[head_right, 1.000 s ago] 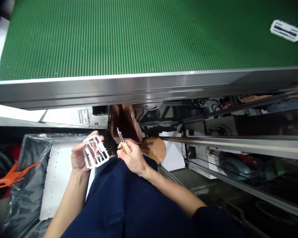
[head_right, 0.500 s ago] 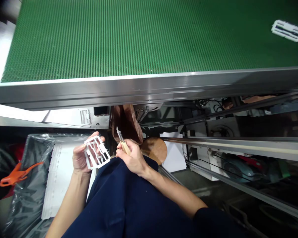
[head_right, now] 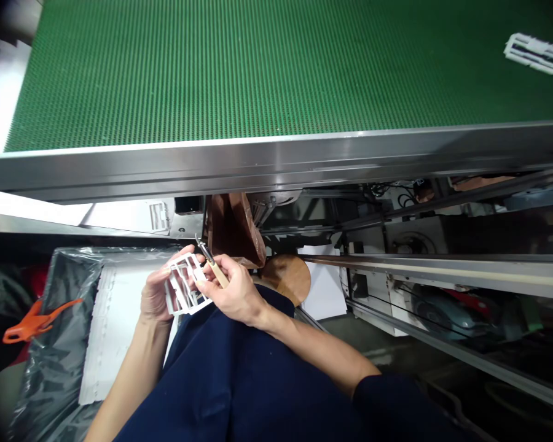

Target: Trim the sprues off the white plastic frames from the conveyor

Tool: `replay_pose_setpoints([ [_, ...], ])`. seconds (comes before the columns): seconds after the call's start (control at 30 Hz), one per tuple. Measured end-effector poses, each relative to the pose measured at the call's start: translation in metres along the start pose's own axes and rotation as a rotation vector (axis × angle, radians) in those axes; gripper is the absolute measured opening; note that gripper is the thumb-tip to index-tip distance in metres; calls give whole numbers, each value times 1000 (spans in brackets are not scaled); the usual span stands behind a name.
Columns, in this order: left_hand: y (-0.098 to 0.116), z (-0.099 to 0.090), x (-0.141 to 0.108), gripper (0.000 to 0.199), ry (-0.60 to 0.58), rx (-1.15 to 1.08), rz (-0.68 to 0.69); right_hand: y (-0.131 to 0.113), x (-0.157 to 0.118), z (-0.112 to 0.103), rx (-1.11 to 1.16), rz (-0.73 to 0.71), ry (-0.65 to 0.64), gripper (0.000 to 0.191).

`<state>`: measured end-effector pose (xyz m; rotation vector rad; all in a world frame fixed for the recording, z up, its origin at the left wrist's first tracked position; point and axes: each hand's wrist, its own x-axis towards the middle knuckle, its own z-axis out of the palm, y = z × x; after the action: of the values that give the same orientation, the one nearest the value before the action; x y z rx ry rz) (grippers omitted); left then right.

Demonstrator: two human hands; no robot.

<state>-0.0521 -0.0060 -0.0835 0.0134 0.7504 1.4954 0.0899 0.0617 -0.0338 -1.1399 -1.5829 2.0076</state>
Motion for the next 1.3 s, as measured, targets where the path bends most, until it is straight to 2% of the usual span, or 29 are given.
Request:
replay_pose_setpoints([
  [0.07,0,5,-4,36,62,84,-10,1,-1,1,-52,-39,71,19],
  [0.2,-2,15,-21,26,263,352,-42,5,-1,-2,-149,-115,203,17],
  [0.27,-4,18,-30,23,339,458,-43,6,0,-5,-137,-110,212,17],
  [0.37,-5,20,-37,23,375,558,-9,6,2,-7,-109,-86,209,17],
  [0.6,-4,17,-35,23,357,710,36,5,1,-8,-123,-75,201,17],
  [0.83,0,17,-35,18,302,982,173,11,-1,-9,-219,-131,179,16],
  [1.07,3,13,-36,19,261,1067,120,12,-2,-8,-329,-188,173,16],
  [1.3,7,18,-38,18,197,1119,166,11,-3,-9,-364,-191,161,17],
])
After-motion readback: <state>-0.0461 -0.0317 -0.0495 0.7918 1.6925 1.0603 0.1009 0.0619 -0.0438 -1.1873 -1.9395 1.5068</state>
